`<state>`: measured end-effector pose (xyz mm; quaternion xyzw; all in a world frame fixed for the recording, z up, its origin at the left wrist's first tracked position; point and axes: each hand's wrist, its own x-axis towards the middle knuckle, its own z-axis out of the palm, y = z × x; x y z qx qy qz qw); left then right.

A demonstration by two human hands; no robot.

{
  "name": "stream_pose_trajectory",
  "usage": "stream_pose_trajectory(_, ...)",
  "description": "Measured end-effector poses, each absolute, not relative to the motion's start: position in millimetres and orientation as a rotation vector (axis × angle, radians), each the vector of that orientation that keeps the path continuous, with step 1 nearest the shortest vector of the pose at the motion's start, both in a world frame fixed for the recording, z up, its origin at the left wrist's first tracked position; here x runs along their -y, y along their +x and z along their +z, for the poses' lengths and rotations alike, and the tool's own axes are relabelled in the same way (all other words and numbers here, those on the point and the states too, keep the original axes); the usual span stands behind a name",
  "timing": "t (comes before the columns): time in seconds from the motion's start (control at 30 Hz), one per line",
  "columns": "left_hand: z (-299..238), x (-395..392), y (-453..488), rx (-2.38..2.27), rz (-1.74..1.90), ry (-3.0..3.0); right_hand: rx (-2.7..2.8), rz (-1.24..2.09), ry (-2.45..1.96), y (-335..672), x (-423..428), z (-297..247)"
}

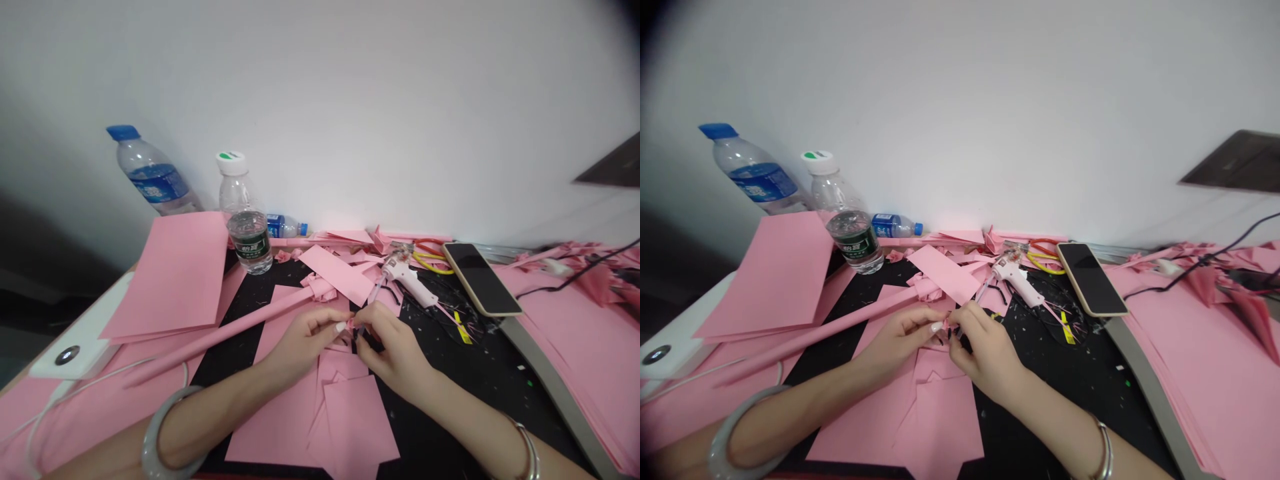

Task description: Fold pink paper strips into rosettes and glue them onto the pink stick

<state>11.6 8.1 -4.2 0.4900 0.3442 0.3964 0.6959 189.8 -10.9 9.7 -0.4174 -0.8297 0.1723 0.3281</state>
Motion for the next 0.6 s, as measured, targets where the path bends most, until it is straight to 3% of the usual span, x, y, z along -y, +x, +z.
stream_pose_trajectory(0.6, -10.9, -11.6, 11.0, -0.799, 0.876, 1.004, 2.174, 0.482, -1.059, 192.1, 9.4, 8.7)
